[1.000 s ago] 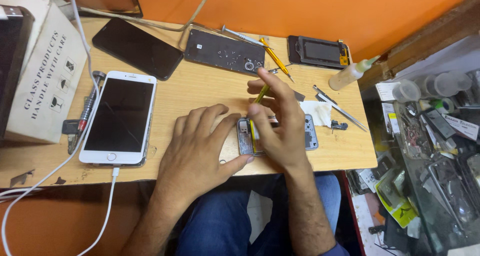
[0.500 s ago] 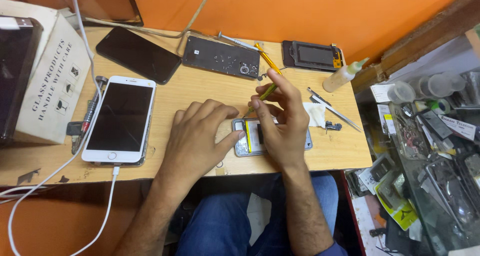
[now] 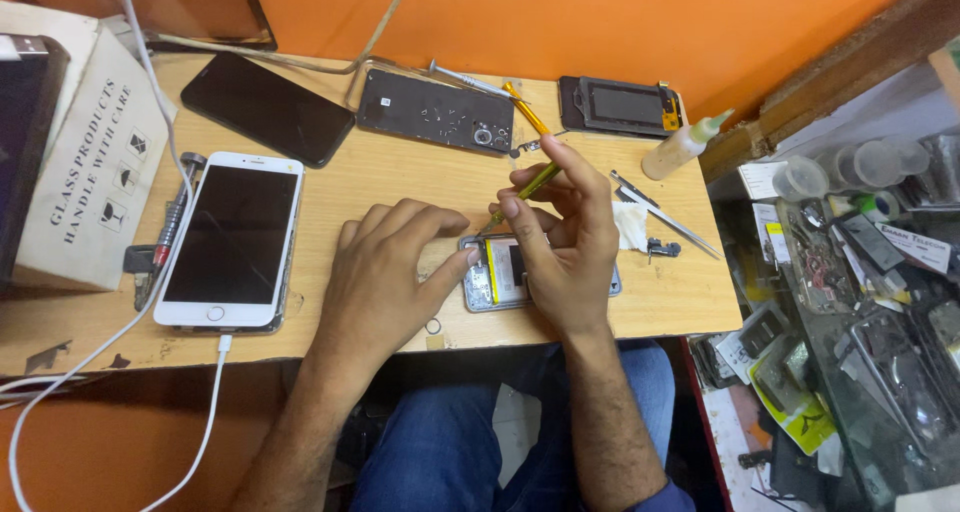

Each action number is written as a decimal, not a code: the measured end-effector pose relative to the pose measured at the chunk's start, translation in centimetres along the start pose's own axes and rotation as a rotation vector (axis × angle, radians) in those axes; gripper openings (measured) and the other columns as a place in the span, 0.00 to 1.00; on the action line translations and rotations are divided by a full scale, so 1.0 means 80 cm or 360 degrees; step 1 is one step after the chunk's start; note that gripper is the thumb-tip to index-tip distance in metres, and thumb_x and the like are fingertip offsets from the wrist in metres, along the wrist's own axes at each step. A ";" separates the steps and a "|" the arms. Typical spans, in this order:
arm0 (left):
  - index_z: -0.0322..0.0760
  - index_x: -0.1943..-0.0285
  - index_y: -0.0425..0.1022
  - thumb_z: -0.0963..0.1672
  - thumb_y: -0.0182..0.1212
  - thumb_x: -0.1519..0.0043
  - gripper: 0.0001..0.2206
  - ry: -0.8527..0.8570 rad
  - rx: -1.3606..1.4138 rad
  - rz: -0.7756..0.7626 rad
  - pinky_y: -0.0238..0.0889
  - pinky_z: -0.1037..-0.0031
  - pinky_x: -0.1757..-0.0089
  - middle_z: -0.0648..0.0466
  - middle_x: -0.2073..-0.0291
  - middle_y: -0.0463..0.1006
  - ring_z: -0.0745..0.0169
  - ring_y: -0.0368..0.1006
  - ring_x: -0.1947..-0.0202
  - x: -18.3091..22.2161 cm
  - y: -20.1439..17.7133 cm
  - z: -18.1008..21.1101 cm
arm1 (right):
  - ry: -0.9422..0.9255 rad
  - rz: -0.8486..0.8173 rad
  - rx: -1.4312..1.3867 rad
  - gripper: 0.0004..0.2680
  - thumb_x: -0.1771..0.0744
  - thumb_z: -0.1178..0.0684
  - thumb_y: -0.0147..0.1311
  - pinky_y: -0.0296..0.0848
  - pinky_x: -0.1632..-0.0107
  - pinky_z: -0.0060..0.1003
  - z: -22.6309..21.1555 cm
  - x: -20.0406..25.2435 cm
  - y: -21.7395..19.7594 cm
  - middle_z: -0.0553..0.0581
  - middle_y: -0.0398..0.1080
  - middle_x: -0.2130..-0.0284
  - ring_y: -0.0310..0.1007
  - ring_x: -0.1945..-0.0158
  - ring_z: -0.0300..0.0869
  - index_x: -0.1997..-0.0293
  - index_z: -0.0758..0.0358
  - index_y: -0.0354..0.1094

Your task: The person uses a green precision screwdriver to remove screws from the internal frame of a disassembled smartphone. They then use a blue plastic pry tool to separate the screen assembly from the phone's chassis and lift the screen away.

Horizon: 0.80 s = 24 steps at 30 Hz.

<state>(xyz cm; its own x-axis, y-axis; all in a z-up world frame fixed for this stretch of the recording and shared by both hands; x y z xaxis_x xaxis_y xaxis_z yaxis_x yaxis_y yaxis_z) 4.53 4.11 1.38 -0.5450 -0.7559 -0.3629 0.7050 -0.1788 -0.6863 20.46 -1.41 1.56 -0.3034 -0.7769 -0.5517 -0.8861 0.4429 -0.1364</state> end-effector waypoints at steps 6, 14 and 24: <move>0.42 0.61 0.81 0.46 0.66 0.39 0.05 0.0043 0.0040 0.0041 0.67 0.62 0.58 0.58 0.66 0.80 0.58 0.77 0.61 -0.014 -0.004 0.014 | -0.0047 0.0132 -0.0137 0.22 0.28 0.68 0.54 0.85 0.41 0.40 -0.001 0.002 -0.012 0.61 0.66 0.48 0.74 0.44 0.43 0.25 0.64 0.50; 0.38 0.64 0.79 0.43 0.68 0.40 0.05 0.0028 -0.0301 0.0308 0.68 0.58 0.61 0.53 0.67 0.79 0.50 0.77 0.63 -0.088 -0.024 -0.001 | -0.0052 0.0334 -0.0123 0.21 0.27 0.67 0.54 0.83 0.41 0.40 0.000 0.004 -0.029 0.61 0.65 0.47 0.73 0.44 0.42 0.25 0.64 0.47; 0.36 0.59 0.78 0.41 0.69 0.43 0.07 -0.0107 -0.0395 0.0292 0.68 0.54 0.61 0.49 0.61 0.79 0.45 0.77 0.59 -0.112 -0.006 -0.037 | -0.0008 0.0083 -0.0060 0.23 0.28 0.68 0.54 0.84 0.41 0.39 0.005 0.005 -0.010 0.61 0.67 0.46 0.75 0.43 0.43 0.24 0.63 0.46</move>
<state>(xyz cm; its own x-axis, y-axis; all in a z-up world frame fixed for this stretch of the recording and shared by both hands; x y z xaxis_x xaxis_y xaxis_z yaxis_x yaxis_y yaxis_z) 7.73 12.86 3.13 -0.3821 -0.8026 -0.4580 0.6520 0.1171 -0.7491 21.20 -1.94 1.14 -0.3481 -0.7510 -0.5612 -0.8818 0.4655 -0.0760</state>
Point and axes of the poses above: each hand's wrist, its own x-axis away from the middle knuckle, its own y-axis out of the palm, z = x × y, the point moved 8 cm from there along -x, towards the middle knuckle
